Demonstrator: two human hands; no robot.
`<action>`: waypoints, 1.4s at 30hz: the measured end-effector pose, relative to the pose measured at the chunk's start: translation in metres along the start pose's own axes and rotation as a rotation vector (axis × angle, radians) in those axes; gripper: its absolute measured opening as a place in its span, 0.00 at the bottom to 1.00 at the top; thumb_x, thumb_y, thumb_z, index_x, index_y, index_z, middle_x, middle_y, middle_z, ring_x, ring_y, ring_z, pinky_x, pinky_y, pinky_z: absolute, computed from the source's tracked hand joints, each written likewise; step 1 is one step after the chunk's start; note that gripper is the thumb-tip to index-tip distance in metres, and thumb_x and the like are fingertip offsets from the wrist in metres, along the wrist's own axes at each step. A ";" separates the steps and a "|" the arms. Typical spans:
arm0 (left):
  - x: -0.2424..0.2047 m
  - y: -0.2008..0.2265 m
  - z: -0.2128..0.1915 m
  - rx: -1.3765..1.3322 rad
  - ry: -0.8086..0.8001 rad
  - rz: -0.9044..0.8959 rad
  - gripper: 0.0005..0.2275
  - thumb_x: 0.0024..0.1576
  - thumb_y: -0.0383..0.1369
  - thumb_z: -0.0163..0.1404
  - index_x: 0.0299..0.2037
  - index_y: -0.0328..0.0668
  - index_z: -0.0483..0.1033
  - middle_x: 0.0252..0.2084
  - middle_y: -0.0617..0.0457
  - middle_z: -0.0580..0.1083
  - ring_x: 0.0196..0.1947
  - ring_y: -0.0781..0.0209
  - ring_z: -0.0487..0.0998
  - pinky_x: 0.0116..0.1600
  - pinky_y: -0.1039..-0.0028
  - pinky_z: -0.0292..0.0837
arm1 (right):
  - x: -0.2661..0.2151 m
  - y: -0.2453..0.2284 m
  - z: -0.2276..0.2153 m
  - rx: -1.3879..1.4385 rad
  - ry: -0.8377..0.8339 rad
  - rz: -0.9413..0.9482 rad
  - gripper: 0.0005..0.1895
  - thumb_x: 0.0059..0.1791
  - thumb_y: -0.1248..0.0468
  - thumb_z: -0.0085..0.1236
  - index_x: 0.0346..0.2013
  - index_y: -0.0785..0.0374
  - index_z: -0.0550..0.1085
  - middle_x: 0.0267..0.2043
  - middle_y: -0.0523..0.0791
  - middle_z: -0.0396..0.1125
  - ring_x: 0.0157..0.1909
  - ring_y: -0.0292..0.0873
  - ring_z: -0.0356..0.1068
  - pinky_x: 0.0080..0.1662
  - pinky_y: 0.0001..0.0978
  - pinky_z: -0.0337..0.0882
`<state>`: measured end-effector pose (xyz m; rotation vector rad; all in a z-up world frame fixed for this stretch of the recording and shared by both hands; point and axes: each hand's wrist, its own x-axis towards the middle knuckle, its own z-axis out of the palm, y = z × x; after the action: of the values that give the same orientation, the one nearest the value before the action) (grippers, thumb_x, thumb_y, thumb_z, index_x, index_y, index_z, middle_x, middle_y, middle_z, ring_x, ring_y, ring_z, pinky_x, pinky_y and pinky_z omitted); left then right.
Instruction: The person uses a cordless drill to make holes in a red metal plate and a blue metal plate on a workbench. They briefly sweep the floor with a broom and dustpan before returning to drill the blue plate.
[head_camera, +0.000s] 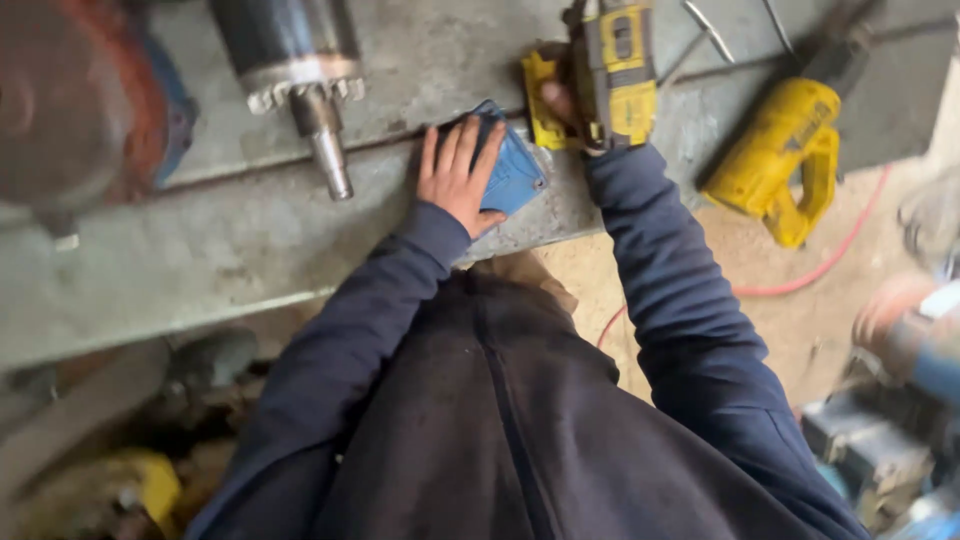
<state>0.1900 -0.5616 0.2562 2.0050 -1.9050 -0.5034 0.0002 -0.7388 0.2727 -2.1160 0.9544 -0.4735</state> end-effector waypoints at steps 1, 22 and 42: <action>0.000 -0.006 -0.002 -0.008 -0.032 0.056 0.57 0.36 0.51 0.71 0.76 0.49 0.48 0.73 0.38 0.57 0.73 0.41 0.56 0.75 0.42 0.41 | -0.004 0.006 0.004 0.201 0.046 -0.033 0.25 0.56 0.57 0.66 0.64 0.63 0.70 0.52 0.46 0.70 0.54 0.45 0.69 0.57 0.40 0.70; -0.041 -0.017 -0.004 -0.123 -0.039 -0.159 0.57 0.32 0.52 0.72 0.74 0.42 0.54 0.75 0.43 0.54 0.77 0.43 0.47 0.75 0.40 0.32 | -0.213 -0.115 -0.031 0.144 -0.346 0.291 0.21 0.45 0.61 0.63 0.52 0.62 0.74 0.39 0.46 0.75 0.37 0.46 0.78 0.40 0.33 0.76; -0.042 -0.015 -0.001 -0.198 -0.085 -0.182 0.57 0.34 0.50 0.72 0.75 0.42 0.51 0.77 0.43 0.52 0.78 0.46 0.46 0.77 0.42 0.33 | -0.195 -0.117 -0.034 0.116 -0.397 0.256 0.23 0.43 0.62 0.64 0.52 0.63 0.74 0.36 0.49 0.74 0.35 0.48 0.77 0.39 0.35 0.75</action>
<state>0.2023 -0.5187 0.2511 2.0632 -1.6529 -0.8035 -0.0914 -0.5562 0.3787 -1.8553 0.9201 0.0222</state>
